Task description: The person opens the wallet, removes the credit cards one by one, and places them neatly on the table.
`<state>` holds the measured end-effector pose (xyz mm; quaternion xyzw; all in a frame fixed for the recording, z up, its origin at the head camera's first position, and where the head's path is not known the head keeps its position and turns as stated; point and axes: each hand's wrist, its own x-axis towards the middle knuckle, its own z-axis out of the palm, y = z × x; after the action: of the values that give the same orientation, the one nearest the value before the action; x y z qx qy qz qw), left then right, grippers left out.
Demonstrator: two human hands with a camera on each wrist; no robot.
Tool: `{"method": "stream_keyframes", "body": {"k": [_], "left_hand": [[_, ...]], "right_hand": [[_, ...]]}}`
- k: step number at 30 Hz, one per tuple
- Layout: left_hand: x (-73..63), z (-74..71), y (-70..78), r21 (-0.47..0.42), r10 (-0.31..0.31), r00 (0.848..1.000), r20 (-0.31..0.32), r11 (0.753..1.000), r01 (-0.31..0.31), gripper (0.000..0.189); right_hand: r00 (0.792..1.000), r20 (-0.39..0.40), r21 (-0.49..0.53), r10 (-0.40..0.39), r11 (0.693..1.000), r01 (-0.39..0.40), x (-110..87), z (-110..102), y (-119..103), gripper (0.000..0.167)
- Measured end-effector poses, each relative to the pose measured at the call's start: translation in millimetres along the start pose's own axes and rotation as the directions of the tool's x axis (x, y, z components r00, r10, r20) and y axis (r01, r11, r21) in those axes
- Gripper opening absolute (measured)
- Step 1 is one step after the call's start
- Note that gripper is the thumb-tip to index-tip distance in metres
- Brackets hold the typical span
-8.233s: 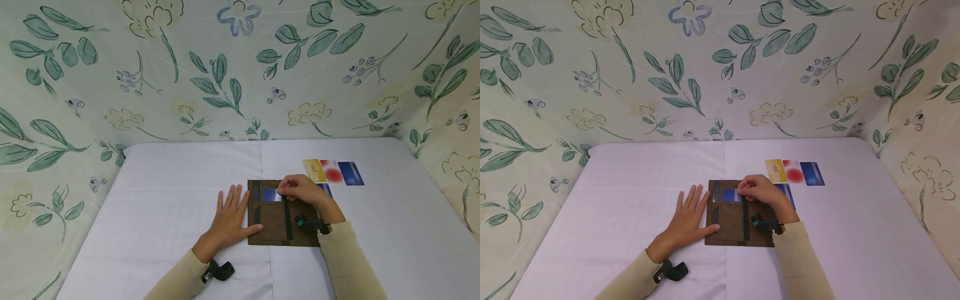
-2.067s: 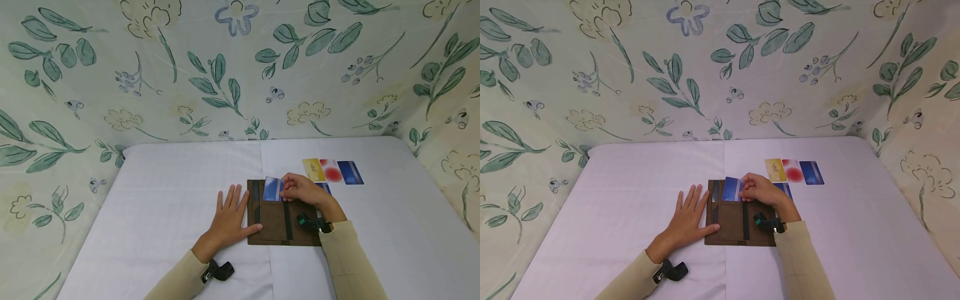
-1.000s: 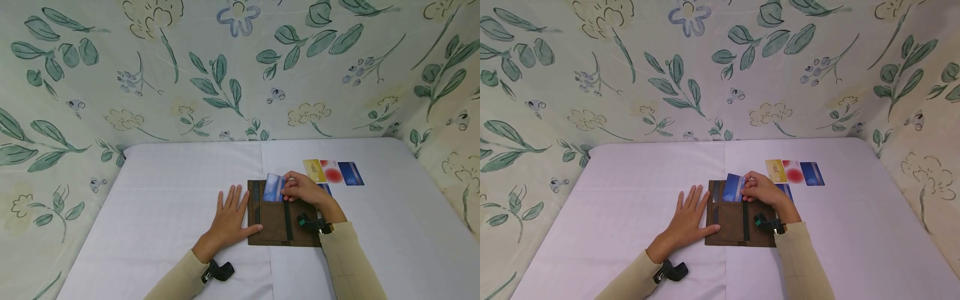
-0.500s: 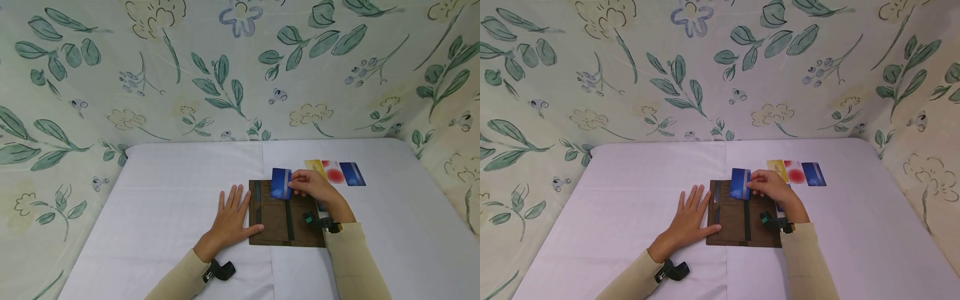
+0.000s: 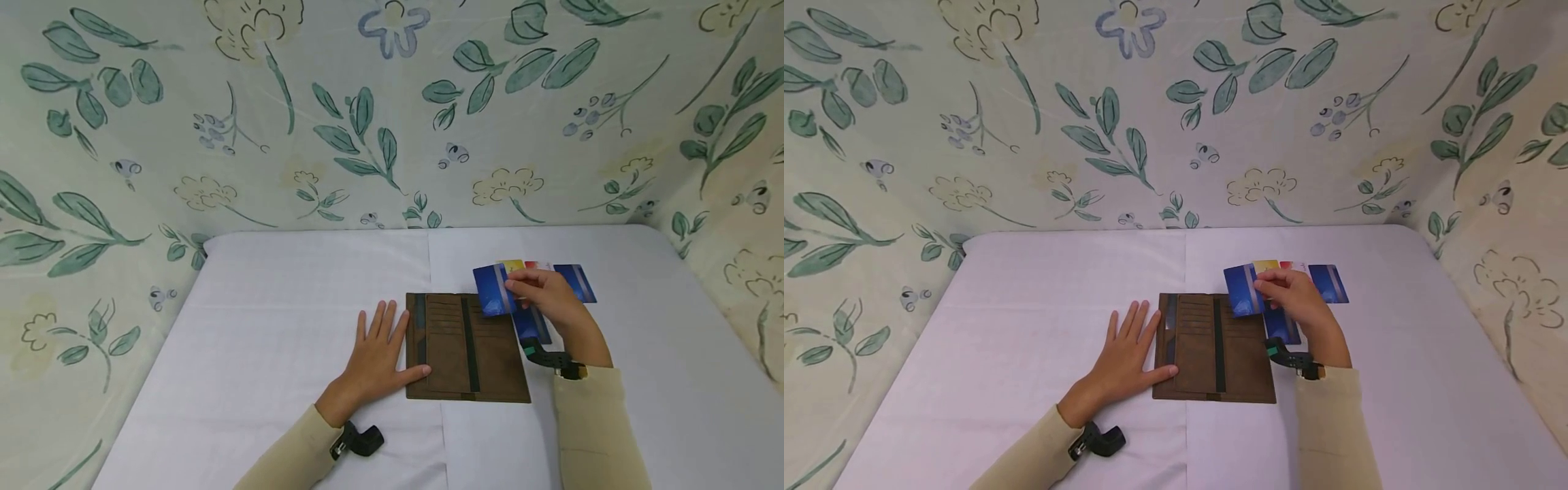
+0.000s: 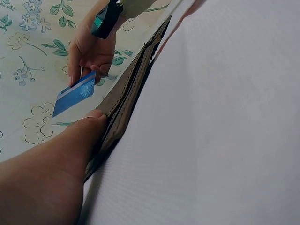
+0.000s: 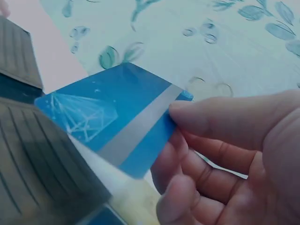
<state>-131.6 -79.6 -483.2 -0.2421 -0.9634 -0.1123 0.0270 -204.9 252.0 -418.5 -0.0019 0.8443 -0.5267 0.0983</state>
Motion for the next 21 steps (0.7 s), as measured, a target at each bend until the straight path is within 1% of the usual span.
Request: {"method": "stream_keyframes", "body": {"k": [4, 8, 9, 11, 15, 17, 19, 21], "left_hand": [[0.0, -1.0, -0.1, -0.010, 0.006, 1.000, -0.004, 1.000, -0.006, 0.105], [-0.3, 1.5, -1.2, -0.011, 0.008, 1.000, -0.005, 1.000, -0.008, 0.105], [-0.3, 2.1, -1.4, -0.009, 0.008, 1.000, -0.005, 1.000, -0.008, 0.105], [-0.6, 2.9, -1.6, -0.006, 0.007, 1.000, -0.004, 1.000, -0.007, 0.105], [-1.2, 2.3, -1.0, 0.003, 0.005, 1.000, -0.002, 1.000, -0.005, 0.105], [-1.5, 1.9, -0.7, 0.006, 0.003, 1.000, 0.002, 1.000, -0.003, 0.105], [-1.8, 1.5, -0.3, 0.006, 0.001, 1.000, 0.006, 1.000, -0.001, 0.105], [-1.9, 1.4, -0.1, 0.007, -0.001, 1.000, 0.007, 1.000, 0.001, 0.105]], "right_hand": [[0.999, -0.035, 0.001, 0.010, 1.000, -0.010, -4.9, -12.0, 5.2, 0.050], [0.997, -0.074, -0.040, 0.017, 0.999, -0.020, -6.8, -22.0, 14.6, 0.050], [0.995, -0.095, -0.048, 0.031, 0.998, -0.035, -5.9, -24.2, 19.5, 0.050], [0.989, -0.133, -0.065, 0.056, 0.996, -0.065, -2.2, -29.0, 33.3, 0.052], [0.974, -0.200, -0.092, 0.104, 0.988, -0.125, 11.6, -39.8, 71.8, 0.059], [0.973, -0.202, -0.118, 0.112, 0.983, -0.137, 15.5, -45.4, 85.1, 0.061], [0.969, -0.213, -0.142, 0.124, 0.978, -0.156, 14.8, -47.8, 87.8, 0.059], [0.969, -0.200, -0.136, 0.146, 0.975, -0.175, 9.2, -49.2, 79.9, 0.055]]}}
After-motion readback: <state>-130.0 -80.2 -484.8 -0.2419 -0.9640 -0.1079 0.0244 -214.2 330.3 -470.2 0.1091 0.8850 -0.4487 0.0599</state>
